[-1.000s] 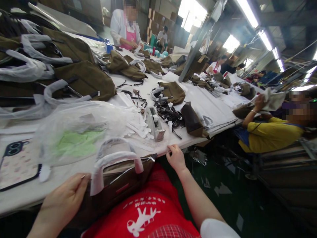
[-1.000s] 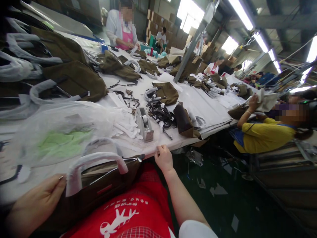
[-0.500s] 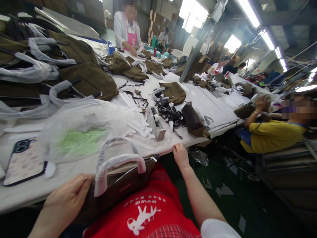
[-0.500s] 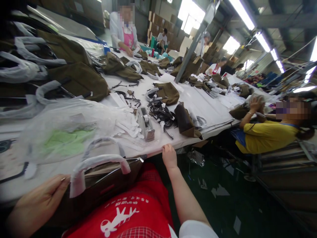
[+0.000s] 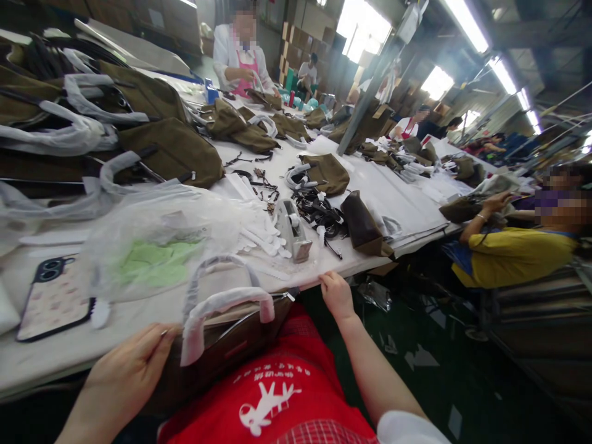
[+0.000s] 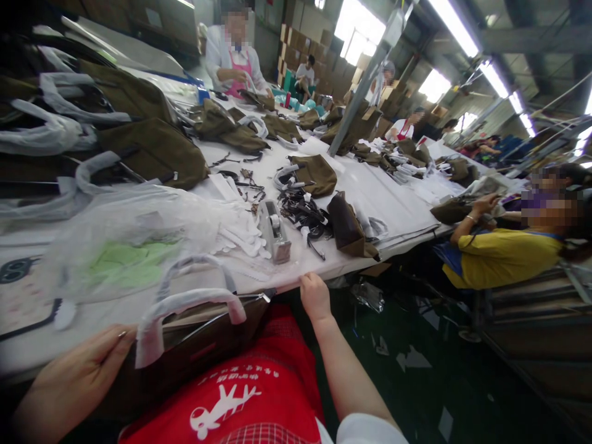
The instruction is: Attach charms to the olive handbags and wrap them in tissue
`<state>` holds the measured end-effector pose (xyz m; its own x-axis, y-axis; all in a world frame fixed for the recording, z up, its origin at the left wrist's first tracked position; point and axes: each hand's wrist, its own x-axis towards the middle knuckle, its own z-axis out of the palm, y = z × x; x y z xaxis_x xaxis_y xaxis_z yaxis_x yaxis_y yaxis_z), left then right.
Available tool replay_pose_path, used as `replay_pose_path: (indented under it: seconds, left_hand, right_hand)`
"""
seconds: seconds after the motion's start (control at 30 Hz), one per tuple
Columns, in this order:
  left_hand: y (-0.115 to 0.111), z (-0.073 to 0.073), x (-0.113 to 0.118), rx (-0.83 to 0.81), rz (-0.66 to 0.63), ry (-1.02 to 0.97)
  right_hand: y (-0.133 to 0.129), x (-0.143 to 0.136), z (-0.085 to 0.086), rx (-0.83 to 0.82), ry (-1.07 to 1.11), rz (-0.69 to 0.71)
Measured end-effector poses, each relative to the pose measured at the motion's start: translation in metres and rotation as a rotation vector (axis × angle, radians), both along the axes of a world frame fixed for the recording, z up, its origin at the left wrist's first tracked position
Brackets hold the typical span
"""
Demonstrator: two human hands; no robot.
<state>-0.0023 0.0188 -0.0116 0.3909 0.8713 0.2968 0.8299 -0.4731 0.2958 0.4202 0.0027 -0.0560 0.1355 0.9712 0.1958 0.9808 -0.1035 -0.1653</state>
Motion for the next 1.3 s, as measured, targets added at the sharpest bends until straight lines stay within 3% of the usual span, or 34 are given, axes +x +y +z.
replay_pose_path:
  seconds: [0.17, 0.3, 0.43, 0.5, 0.57, 0.8, 0.97, 1.1, 1.3]
  left_hand:
    - [-0.003, -0.002, -0.001, 0.016, 0.029, 0.004]
    - [-0.001, -0.004, -0.004, 0.03, -0.01, 0.009]
    - [0.0, -0.005, -0.003, 0.048, -0.034, -0.033]
    - [-0.002, -0.003, 0.001, 0.04, -0.039, -0.054]
    - [-0.004, 0.001, 0.007, 0.055, -0.048, -0.065]
    - [-0.027, 0.026, 0.028, 0.236, 0.053, -0.047]
    - [-0.042, 0.032, 0.025, 0.157, 0.068, -0.09]
    - [-0.042, 0.032, 0.014, 0.07, 0.028, -0.105]
    - [-0.037, 0.028, 0.008, 0.067, -0.009, -0.129]
  right_hand:
    - [-0.001, 0.026, 0.009, 0.059, 0.19, -0.179]
    - [-0.003, 0.041, 0.031, 0.096, 0.607, -0.337]
    - [-0.012, 0.03, 0.066, 0.404, 0.703, -0.358]
    - [-0.015, 0.011, 0.083, 0.571, 0.689, -0.286]
    - [-0.011, -0.013, 0.098, 0.58, 0.723, -0.154]
    - [0.044, -0.097, 0.13, -0.029, 0.577, 0.485]
    - [0.064, -0.138, 0.145, -0.323, 0.499, 0.896]
    - [0.071, -0.145, 0.144, -0.333, 0.52, 0.927]
    - [0.084, -0.157, 0.14, -0.042, 0.34, 0.861]
